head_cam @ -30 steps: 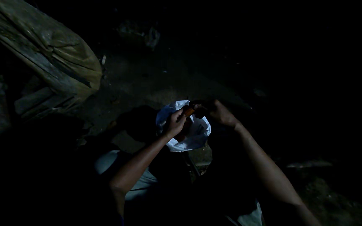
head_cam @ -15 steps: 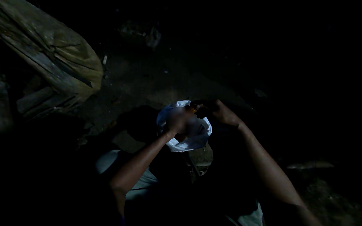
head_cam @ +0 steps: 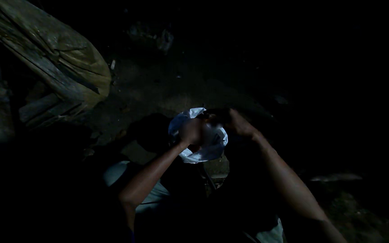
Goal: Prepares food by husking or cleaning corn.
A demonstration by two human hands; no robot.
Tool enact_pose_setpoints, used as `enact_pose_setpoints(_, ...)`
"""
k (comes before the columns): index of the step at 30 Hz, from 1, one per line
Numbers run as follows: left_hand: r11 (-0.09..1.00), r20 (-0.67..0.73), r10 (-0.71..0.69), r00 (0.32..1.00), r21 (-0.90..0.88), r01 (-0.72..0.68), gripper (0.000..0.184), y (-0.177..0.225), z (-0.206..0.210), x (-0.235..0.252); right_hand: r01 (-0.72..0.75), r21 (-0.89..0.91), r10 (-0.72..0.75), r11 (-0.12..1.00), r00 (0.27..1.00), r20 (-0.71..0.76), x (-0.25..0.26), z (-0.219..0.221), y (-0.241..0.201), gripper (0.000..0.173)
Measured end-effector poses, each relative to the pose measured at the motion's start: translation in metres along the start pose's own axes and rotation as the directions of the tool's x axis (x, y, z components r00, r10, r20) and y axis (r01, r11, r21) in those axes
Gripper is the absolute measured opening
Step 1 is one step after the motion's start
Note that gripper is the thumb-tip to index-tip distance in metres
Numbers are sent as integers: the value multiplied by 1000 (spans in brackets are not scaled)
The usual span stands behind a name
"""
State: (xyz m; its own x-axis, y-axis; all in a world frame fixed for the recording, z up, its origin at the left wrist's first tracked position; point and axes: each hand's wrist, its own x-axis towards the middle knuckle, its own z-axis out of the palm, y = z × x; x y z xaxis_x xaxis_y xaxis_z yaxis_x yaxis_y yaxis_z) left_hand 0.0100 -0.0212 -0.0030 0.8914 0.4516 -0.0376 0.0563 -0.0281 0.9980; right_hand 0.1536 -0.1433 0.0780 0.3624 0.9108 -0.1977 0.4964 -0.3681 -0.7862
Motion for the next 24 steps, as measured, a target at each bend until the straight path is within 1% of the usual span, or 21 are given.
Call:
enact_pose_setpoints(1, 999, 12, -4, 1000, -53, 5, 36, -1, 1, 1, -24, 33, 25, 999, 1000, -8, 0, -2, 0, 34)
enact_pose_setpoints(3, 987, 24, -36, 999, -155, 39, 38, -2, 3, 1, -28, 80, 30, 996, 999, -22, 0, -4, 3, 33)
enact_pose_setpoints(5, 976, 14, -80, 997, -203, 81, 35, 3, 4, 1, -18, 115, 21, 993, 999, -31, 0, -3, 5, 32)
enact_pose_setpoints(7, 977, 17, -104, 994, -187, 105, 34, 8, 4, 0, -26, 132, 30, 991, 999, -28, 0, -2, 4, 32)
enact_pose_setpoints(9, 984, 12, -83, 996, -157, 84, 33, 5, 3, -1, -30, 120, 33, 992, 999, -24, 0, -2, 2, 32)
enact_pose_setpoints(11, 985, 9, -53, 999, -164, 54, 33, 2, 3, 0, -23, 112, 26, 993, 999, -23, 0, -1, 1, 32)
enact_pose_setpoints(14, 988, 1, -43, 999, -147, 42, 32, 4, 2, -1, -20, 98, 23, 995, 999, -24, -1, -1, 0, 32)
enact_pose_setpoints(17, 997, -3, -39, 999, -69, 38, 33, 9, 1, -3, -26, 17, 26, 1000, 1000, -8, -2, 0, -7, 32)
enact_pose_setpoints(19, 998, -9, -61, 998, -27, 60, 34, 10, 1, -3, 9, -35, -10, 999, 1000, -9, -2, 2, -5, 32)
enact_pose_setpoints(22, 997, -14, -66, 998, -29, 65, 35, 9, 2, -3, 35, -58, -36, 998, 999, -12, -2, 5, -3, 32)
enact_pose_setpoints(24, 998, -18, -63, 998, -31, 63, 36, 11, 3, -3, 22, -63, -23, 998, 1000, -10, -1, 5, -4, 33)
